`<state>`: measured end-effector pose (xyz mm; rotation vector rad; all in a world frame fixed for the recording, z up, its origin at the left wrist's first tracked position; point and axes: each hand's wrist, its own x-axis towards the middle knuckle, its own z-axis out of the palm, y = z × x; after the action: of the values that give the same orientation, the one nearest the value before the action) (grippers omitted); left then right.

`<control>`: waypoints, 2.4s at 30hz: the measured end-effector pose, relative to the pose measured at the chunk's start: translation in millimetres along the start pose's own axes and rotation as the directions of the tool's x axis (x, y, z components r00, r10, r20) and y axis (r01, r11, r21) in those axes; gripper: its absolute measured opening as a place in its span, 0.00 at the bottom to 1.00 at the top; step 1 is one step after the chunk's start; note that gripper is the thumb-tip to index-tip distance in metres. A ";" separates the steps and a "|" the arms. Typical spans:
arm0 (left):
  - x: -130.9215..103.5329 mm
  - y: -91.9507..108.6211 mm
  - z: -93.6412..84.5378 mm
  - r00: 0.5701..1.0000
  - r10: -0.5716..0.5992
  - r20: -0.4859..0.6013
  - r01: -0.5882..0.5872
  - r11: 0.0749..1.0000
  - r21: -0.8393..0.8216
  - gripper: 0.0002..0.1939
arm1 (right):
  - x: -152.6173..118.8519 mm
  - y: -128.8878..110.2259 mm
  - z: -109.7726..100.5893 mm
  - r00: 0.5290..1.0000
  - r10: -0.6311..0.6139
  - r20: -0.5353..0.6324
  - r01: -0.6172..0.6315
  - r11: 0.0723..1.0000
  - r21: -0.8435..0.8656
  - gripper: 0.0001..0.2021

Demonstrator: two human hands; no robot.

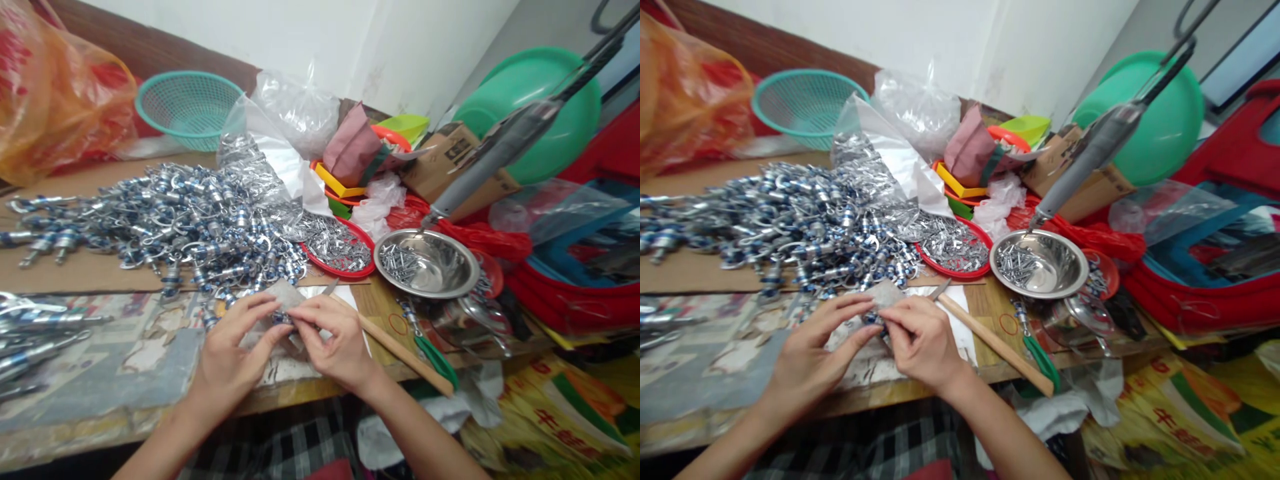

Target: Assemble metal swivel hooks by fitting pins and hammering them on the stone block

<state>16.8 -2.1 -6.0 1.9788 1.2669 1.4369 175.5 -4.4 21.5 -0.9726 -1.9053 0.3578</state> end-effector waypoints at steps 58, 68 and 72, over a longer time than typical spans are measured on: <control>-14.0 38.8 -5.4 0.742 -0.635 0.216 0.635 0.561 -0.532 0.42 | -2.8 -25.4 3.3 0.625 0.755 0.198 -0.605 0.309 0.734 0.21; 0.4 25.0 -9.7 0.595 -0.733 0.329 0.764 0.388 -0.516 0.44 | 67.5 88.3 -48.3 0.826 0.564 -0.022 -0.438 0.617 -0.654 0.13; 8.2 26.8 -12.7 0.585 -0.725 0.364 0.790 0.408 -0.457 0.44 | 88.5 111.6 -42.1 0.750 0.660 0.048 -0.364 0.472 -0.803 0.17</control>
<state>17.8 -11.6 23.2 0.8140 1.2176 1.0070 242.4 127.9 30.8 -2.2510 -2.0610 0.0452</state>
